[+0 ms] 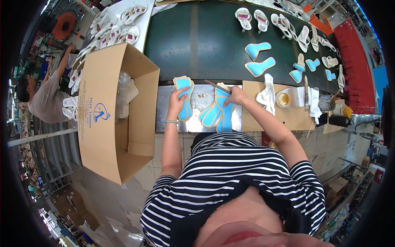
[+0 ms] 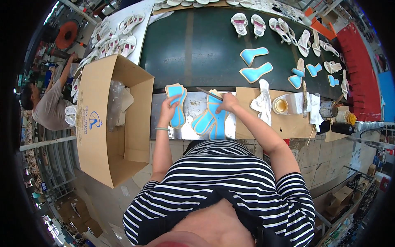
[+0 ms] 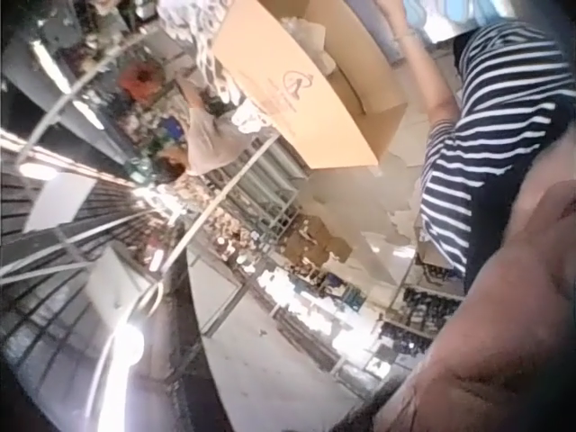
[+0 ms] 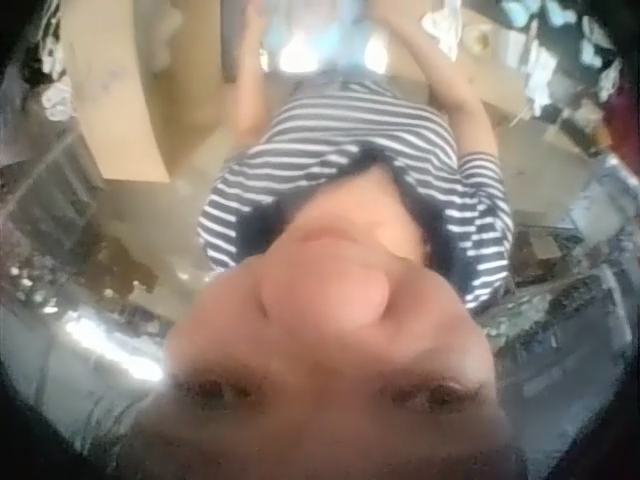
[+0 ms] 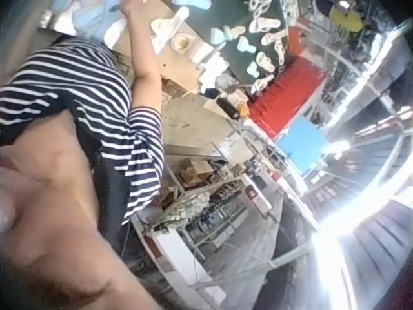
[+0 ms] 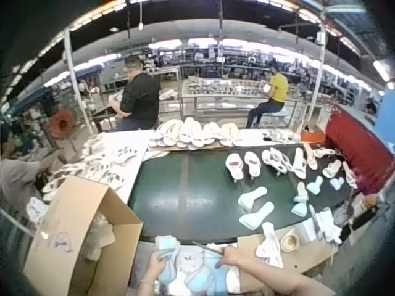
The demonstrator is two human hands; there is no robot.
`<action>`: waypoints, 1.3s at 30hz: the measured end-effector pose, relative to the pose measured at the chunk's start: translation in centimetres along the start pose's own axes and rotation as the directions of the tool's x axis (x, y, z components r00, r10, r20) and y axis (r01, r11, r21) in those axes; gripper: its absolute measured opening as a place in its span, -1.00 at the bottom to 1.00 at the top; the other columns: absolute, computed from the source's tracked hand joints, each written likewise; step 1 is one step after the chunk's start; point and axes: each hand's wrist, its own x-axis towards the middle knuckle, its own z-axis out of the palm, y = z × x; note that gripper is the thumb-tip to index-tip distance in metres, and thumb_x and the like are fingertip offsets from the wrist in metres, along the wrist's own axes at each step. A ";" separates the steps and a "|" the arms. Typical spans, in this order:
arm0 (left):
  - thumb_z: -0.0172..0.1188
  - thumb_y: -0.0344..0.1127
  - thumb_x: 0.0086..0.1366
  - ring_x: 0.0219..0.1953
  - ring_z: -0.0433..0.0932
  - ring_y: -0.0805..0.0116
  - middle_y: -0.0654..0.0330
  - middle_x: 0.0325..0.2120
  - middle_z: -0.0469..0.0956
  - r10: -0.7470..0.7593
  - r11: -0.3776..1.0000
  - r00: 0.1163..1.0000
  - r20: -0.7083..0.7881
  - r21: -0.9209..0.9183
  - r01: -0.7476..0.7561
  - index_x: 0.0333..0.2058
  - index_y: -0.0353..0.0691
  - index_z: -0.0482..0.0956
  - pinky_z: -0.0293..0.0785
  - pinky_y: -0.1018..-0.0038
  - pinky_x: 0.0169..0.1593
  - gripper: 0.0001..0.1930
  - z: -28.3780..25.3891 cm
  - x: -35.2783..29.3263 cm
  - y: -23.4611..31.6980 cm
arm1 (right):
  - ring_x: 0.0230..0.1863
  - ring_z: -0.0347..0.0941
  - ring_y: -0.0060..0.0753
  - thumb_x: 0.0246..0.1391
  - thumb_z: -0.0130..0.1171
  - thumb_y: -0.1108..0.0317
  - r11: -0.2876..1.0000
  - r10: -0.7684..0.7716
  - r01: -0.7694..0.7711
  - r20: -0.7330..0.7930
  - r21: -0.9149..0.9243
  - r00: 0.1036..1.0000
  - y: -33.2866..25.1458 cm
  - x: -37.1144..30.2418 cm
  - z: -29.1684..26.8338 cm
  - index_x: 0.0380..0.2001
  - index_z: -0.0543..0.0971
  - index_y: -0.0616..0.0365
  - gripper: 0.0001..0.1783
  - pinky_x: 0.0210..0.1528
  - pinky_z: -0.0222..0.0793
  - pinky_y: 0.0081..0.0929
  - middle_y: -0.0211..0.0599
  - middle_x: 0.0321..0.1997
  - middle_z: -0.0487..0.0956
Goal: The person is applying glue to shoe components and organizing them into boxes on a factory floor.
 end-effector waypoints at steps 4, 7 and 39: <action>0.15 -0.45 0.17 0.08 0.44 0.19 0.04 0.02 0.48 -0.088 0.993 0.981 0.171 0.092 0.073 0.02 -0.17 0.54 0.32 0.40 0.13 -0.61 0.0 0.8 -0.4 | -0.06 0.50 -0.13 -0.65 0.56 0.07 0.988 -0.125 0.131 -0.087 0.077 0.988 -0.9 -1.7 -0.9 -0.13 0.56 0.16 -0.17 0.02 0.39 -0.32 -0.13 -0.12 0.58; 0.17 -0.32 0.19 0.14 0.38 0.15 0.03 0.10 0.40 -0.083 0.996 0.958 0.275 0.005 0.084 0.04 -0.19 0.51 0.31 0.39 0.14 -0.59 0.1 1.5 0.4 | -0.22 0.48 -0.38 -0.58 0.56 0.30 0.889 -0.365 0.341 0.023 0.306 0.931 -2.2 -3.6 -3.5 -0.16 0.54 0.21 -0.27 -0.07 0.37 -0.43 -0.30 -0.28 0.60; 0.43 -0.10 -0.01 -0.10 0.53 0.29 0.17 -0.14 0.55 0.020 0.942 0.999 0.036 -0.336 -0.006 -0.05 -0.28 0.47 0.47 0.37 -0.02 -0.41 12.9 1.6 4.4 | -0.59 0.10 -0.86 -0.14 0.45 0.20 0.434 -0.499 0.282 -0.032 0.856 0.866 -3.0 -8.5 -7.6 0.13 0.35 0.10 -0.24 -0.65 -0.06 -0.76 -0.66 -0.44 0.42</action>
